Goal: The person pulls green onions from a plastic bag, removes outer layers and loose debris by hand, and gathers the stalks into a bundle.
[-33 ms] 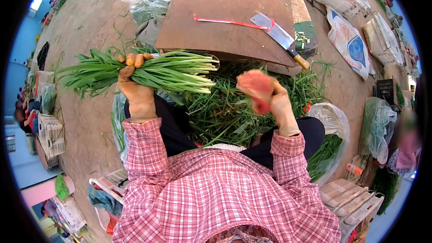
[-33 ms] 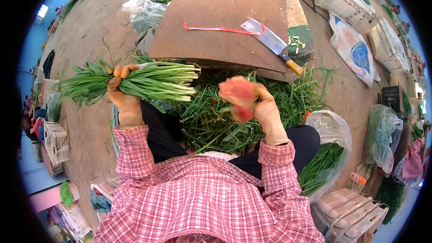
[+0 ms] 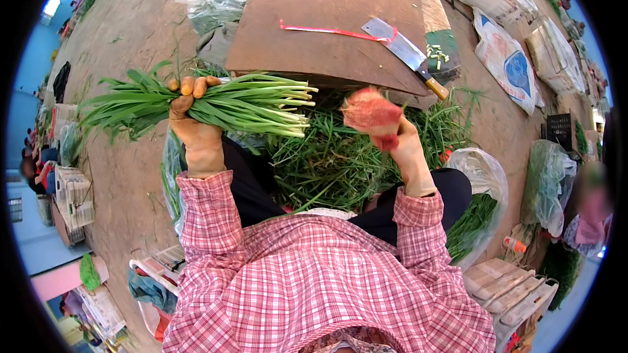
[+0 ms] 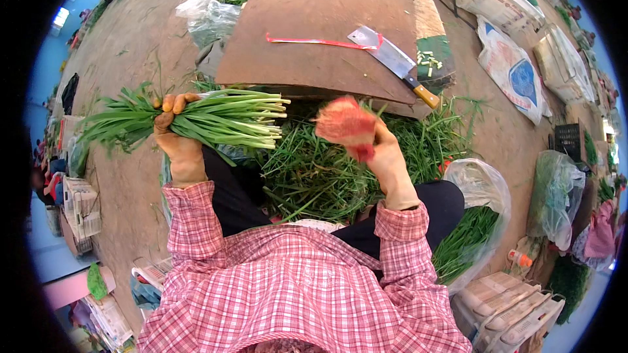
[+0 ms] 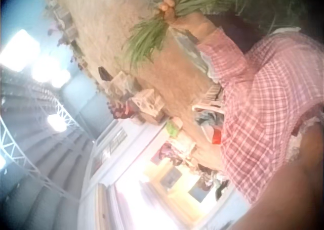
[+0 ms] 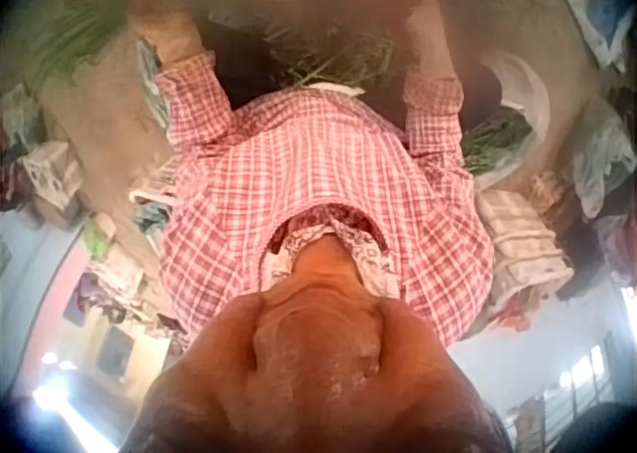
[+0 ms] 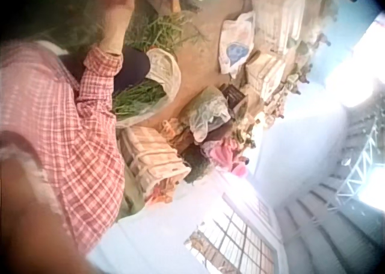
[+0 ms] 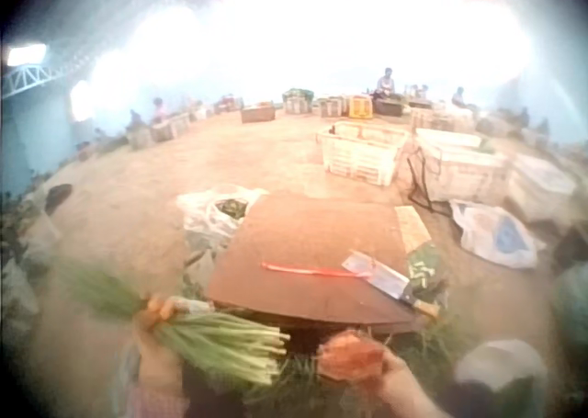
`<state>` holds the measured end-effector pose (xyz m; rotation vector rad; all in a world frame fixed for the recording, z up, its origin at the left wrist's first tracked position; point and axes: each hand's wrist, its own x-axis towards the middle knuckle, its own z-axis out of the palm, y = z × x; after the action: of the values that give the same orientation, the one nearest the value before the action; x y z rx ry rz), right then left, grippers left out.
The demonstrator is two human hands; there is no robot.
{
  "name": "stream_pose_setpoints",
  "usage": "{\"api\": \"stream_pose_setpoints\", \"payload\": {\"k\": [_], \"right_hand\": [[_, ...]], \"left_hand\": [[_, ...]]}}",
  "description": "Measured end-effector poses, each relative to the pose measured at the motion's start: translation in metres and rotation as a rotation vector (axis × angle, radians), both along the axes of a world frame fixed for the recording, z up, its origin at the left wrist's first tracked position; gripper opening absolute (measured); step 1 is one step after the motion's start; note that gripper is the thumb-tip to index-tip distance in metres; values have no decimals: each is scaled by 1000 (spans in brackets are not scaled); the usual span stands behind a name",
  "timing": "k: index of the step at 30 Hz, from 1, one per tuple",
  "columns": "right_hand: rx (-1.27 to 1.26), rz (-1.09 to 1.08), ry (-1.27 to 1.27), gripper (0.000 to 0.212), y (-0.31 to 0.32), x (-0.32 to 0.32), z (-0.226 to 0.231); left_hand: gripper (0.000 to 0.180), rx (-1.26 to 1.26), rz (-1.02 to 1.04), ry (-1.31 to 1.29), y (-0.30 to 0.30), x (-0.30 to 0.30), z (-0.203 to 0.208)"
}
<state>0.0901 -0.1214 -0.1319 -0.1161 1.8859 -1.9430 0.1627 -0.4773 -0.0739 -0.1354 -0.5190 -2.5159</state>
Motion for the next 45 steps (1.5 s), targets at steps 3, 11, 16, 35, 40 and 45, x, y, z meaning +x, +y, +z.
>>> {"api": "stream_pose_setpoints", "payload": {"k": [3,11,16,35,40,45], "right_hand": [[-485,136,-143,43,-42,-17,8],[303,211,132,32,-14,-21,-11],[-143,235,398,46,-45,5,67],[351,-85,513,22,-42,-15,-12],[253,114,919,30,-75,-4,34],[581,164,975,31,-80,-18,-6]], "left_hand": [[33,-55,-115,107,24,-11,2],[31,-94,-185,134,8,3,15],[29,-49,-163,121,6,-2,9],[15,152,243,-541,-12,-37,-33],[21,188,191,-580,-16,-39,-51],[18,118,231,-565,-10,-36,-42]]}}
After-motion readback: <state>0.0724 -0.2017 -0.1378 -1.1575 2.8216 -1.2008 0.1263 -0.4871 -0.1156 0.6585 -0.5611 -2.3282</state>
